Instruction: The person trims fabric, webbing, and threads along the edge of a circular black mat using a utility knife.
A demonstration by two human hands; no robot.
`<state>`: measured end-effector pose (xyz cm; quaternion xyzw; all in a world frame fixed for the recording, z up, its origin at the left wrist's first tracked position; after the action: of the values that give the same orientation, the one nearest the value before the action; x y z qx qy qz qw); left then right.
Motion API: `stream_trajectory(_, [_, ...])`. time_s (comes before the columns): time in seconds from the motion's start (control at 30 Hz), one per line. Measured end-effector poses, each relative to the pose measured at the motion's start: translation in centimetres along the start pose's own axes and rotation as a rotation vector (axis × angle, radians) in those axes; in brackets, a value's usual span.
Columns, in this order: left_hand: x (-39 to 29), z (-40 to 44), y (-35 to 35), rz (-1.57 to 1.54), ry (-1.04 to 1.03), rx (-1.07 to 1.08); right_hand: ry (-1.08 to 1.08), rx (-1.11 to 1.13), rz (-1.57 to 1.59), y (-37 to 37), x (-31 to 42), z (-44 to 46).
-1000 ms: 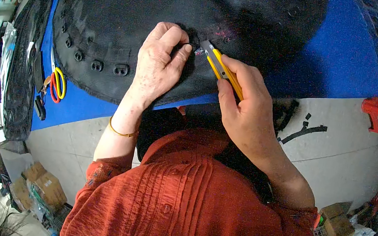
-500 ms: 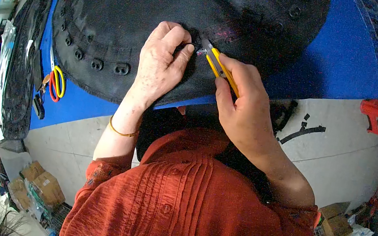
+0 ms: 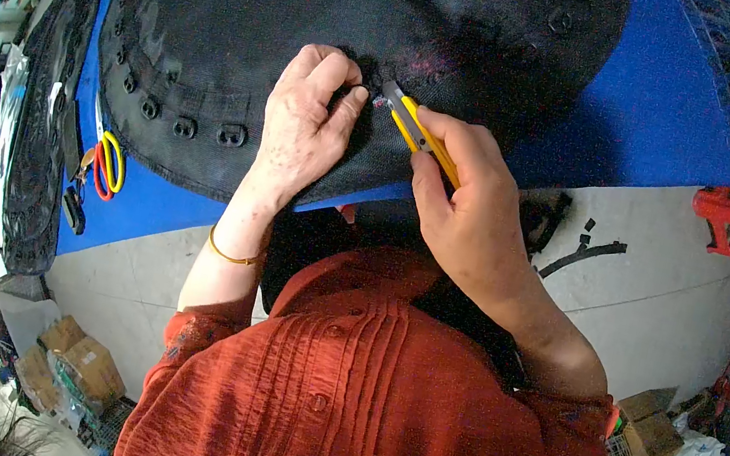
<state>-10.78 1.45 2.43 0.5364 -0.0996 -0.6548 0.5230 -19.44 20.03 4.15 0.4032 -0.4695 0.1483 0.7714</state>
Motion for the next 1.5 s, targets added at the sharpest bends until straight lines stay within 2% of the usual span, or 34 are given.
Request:
stream_trajectory(0.5, [-0.2, 0.1, 0.0, 0.006, -0.012, -0.02, 0.029, -0.021, -0.047, -0.1, -0.1, -0.9])
stream_trajectory(0.67, [0.1, -0.1, -0.1, 0.005, 0.0, -0.012, -0.058, 0.045, -0.045, 0.2, 0.3, -1.0])
stream_trajectory(0.93, [0.2, -0.3, -0.1, -0.006, -0.005, -0.049, 0.031, 0.001, -0.052, 1.0, 0.0, -0.6])
stream_trajectory(1.0, [0.1, -0.4, -0.2, 0.019, -0.037, -0.079, 0.101, -0.05, -0.106, 1.1, -0.3, -0.6])
stream_trajectory(1.23, [-0.4, -0.8, -0.5, 0.139, -0.083, -0.117, 0.13, -0.06, -0.279, 1.0, 0.1, -1.5])
stream_trajectory(1.5, [-0.3, -0.9, -0.8, 0.19, -0.112, -0.13, 0.008, -0.011, -0.334, 1.0, 0.5, -1.7])
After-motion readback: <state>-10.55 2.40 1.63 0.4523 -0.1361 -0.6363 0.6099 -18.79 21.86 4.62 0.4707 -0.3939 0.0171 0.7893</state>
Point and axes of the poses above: each hand's wrist, its own z-axis towards the middle knuckle, its own y-axis out of the back of the hand, x = y × z, the point moved 2 cm from there along z, towards the middle knuckle, and after that the axes turned 2 degrees about y, right-handed, at the moved point
